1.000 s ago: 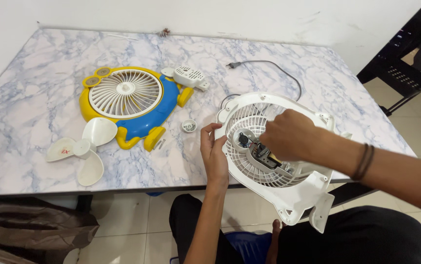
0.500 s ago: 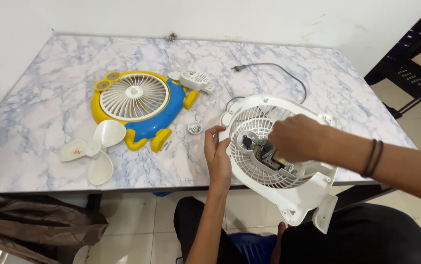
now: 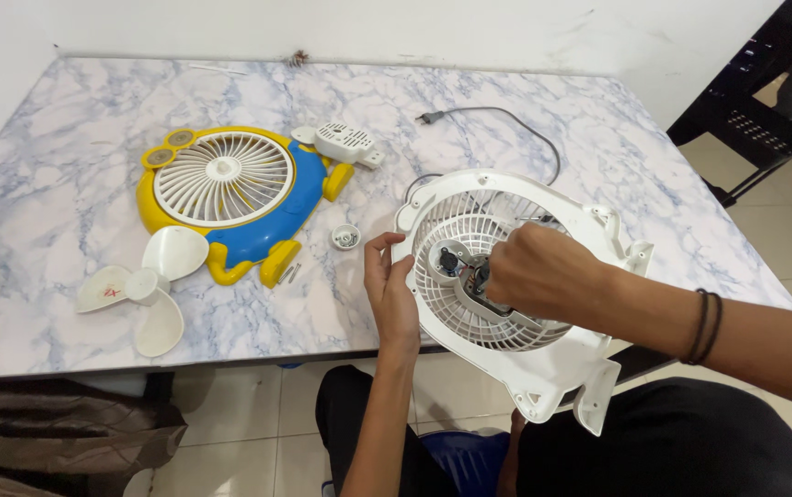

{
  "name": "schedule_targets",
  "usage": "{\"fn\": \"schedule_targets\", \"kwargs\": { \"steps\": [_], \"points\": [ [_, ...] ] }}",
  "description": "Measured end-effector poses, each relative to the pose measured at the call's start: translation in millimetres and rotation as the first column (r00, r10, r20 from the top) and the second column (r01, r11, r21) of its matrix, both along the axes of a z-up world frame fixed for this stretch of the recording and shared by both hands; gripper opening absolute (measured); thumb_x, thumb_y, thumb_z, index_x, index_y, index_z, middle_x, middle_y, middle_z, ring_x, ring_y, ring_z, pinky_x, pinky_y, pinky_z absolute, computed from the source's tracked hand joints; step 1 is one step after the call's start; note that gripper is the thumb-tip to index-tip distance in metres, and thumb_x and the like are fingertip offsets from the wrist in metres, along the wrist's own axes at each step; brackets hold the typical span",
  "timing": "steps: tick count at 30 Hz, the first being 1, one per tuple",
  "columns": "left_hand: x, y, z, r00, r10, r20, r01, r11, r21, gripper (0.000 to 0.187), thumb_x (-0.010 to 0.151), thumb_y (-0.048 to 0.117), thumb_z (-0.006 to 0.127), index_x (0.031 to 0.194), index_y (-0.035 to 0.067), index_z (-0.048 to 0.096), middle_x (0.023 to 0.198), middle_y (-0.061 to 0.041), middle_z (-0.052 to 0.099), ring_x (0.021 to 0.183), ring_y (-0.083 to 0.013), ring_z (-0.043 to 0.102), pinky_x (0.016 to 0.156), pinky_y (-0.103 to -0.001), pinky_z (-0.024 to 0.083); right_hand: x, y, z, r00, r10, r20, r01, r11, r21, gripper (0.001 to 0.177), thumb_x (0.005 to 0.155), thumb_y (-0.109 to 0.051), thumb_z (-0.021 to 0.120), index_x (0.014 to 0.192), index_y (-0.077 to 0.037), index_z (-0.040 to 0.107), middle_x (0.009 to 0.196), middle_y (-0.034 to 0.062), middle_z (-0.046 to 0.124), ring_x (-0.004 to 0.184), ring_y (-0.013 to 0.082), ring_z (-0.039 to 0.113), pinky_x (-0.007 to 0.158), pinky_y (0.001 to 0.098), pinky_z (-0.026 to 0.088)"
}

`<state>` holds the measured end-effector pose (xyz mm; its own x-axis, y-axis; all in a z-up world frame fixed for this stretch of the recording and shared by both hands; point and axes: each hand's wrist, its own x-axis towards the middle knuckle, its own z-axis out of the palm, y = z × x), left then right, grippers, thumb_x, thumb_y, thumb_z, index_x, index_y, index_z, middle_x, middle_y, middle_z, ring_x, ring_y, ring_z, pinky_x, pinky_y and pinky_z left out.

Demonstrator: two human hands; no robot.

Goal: The person assembles the internal components of a white electric fan, using a screwdriver to secure the motor and then attaching the rear grille cover with screws.

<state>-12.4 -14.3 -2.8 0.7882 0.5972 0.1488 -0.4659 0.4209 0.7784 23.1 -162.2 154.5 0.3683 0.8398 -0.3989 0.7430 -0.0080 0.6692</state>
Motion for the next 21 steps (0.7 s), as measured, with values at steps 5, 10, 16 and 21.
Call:
{"fn": "schedule_targets", "kwargs": {
  "steps": [5,10,16,21],
  "points": [
    [2,0,-2,1.000,0.019,0.000,-0.019,0.999,0.033,0.031,0.089,-0.004,0.050,0.118,0.001,0.056,0.123,-0.011,0.060,0.124,-0.0198,0.054,0.107,-0.032,0.039,16,16,1,0.950,-0.240,-0.198,0.264,0.959,0.106,0.011,0.086,-0.014,0.064,0.085,-0.013,0.075,0.079,0.0124,0.074,0.076,0.0313,0.076,0.065,0.0433,0.058],
    [2,-1,-1,1.000,0.024,0.001,-0.024,1.000,0.021,0.030,0.089,-0.003,0.050,0.118,0.001,0.056,0.124,-0.011,0.060,0.124,-0.0199,0.054,0.107,-0.032,0.040,32,23,19,0.724,-0.596,-0.347,0.630,0.777,-0.021,0.022,0.082,-0.012,0.062,0.098,-0.007,0.077,0.100,0.0145,0.075,0.091,0.0338,0.075,0.075,0.0452,0.060],
    [-2,2,4,1.000,0.008,-0.022,-0.007,0.999,0.041,0.028,0.091,-0.002,0.050,0.117,0.002,0.057,0.120,-0.012,0.061,0.113,-0.0199,0.057,0.100,-0.032,0.044,21,17,25,0.710,-0.612,-0.349,0.650,0.760,-0.011,0.025,0.092,-0.026,0.064,0.104,-0.009,0.076,0.101,0.0140,0.075,0.093,0.0322,0.075,0.077,0.0439,0.058],
    [-8,7,8,0.999,-0.035,-0.027,0.037,0.995,0.091,0.023,0.095,0.000,0.054,0.118,0.002,0.056,0.118,-0.012,0.061,0.110,-0.0183,0.058,0.097,-0.031,0.046,32,-15,35,0.765,-0.515,-0.388,0.610,0.772,0.178,0.021,0.085,-0.025,0.076,0.104,-0.016,0.077,0.089,0.0079,0.077,0.086,0.0262,0.075,0.073,0.0407,0.058]
  ]
}}
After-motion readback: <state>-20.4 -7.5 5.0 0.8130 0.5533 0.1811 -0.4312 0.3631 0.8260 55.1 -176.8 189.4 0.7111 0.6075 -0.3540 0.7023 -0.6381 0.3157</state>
